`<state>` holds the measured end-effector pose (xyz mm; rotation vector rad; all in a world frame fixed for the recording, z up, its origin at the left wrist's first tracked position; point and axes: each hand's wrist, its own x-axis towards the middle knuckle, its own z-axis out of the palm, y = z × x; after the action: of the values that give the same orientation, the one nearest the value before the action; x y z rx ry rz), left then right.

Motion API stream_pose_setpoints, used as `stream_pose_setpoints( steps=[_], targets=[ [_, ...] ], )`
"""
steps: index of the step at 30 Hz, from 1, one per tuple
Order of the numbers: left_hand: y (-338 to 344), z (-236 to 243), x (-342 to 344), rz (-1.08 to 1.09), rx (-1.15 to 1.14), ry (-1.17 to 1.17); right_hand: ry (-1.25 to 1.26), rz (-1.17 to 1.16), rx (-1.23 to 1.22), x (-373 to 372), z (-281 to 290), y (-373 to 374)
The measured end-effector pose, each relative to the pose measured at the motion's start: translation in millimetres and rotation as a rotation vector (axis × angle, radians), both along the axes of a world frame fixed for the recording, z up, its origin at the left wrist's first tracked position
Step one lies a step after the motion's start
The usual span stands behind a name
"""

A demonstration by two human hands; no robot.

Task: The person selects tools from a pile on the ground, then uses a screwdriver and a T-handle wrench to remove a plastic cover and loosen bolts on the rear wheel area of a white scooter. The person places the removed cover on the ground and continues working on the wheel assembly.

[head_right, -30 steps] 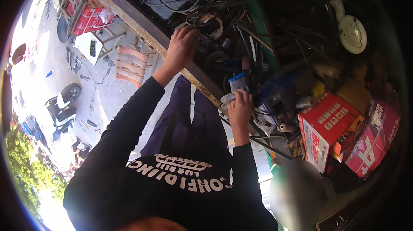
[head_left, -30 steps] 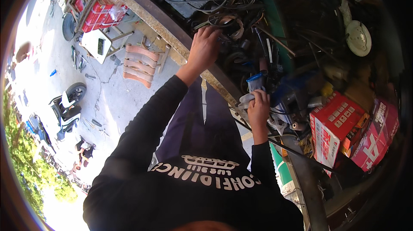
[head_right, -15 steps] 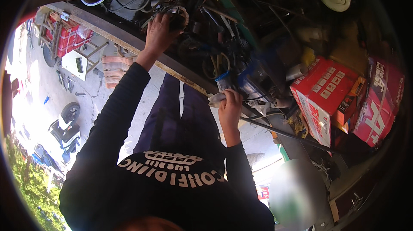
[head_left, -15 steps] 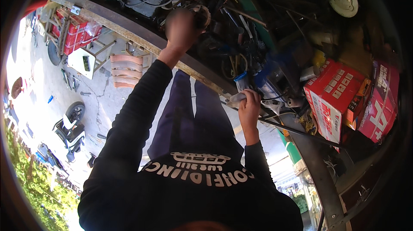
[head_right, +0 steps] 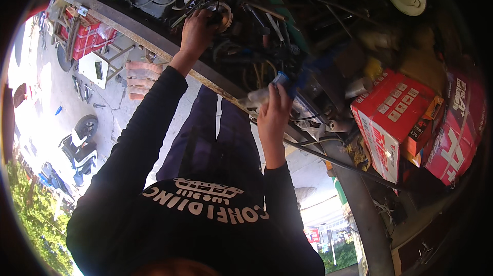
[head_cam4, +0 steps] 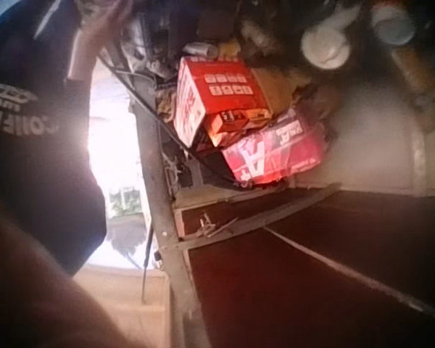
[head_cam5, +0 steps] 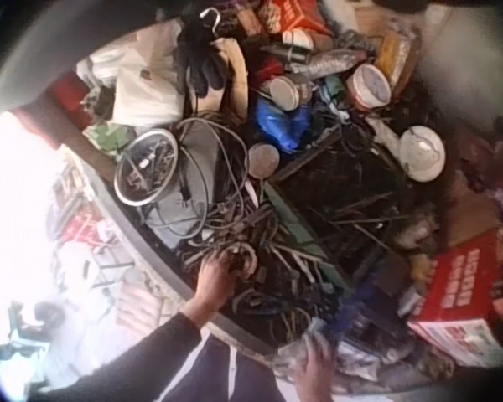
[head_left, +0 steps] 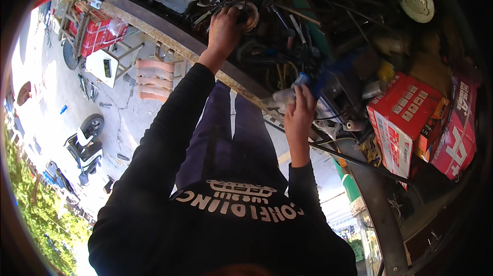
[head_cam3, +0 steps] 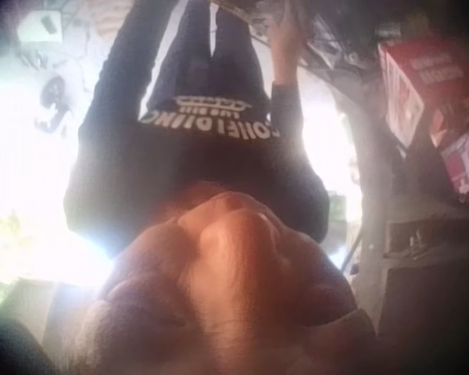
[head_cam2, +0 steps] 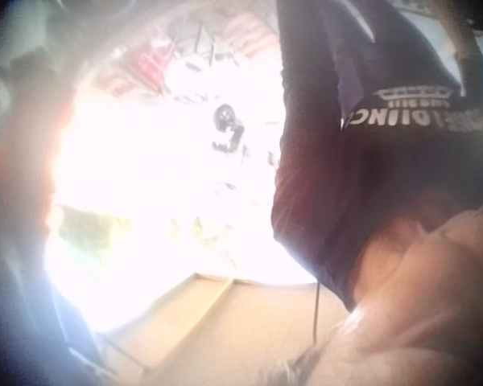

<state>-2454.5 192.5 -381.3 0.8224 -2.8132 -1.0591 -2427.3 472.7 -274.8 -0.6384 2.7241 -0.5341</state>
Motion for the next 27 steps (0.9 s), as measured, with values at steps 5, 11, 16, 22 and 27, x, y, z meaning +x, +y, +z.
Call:
stream_pose_setpoints(
  steps=[5, 11, 16, 22, 27],
  targets=[
    [7, 6, 21, 0.073, 0.015, 0.198, -0.077, -0.060, -0.233, -62, -53, -94],
    [36, 31, 76, 0.107, 0.140, 0.272, -0.178, -0.007, 0.083, -98, -93, -146],
    [55, 54, 103, 0.244, 0.535, 0.154, -0.161, -0.041, -0.140, -101, -113, -140],
    [59, 57, 102, 0.290, 0.707, 0.192, -0.362, -0.216, -0.403, -71, -57, -129],
    [68, 66, 86, 0.219, 1.024, 0.342, -0.523, -0.164, -0.466, -51, -23, -114]
  ],
)
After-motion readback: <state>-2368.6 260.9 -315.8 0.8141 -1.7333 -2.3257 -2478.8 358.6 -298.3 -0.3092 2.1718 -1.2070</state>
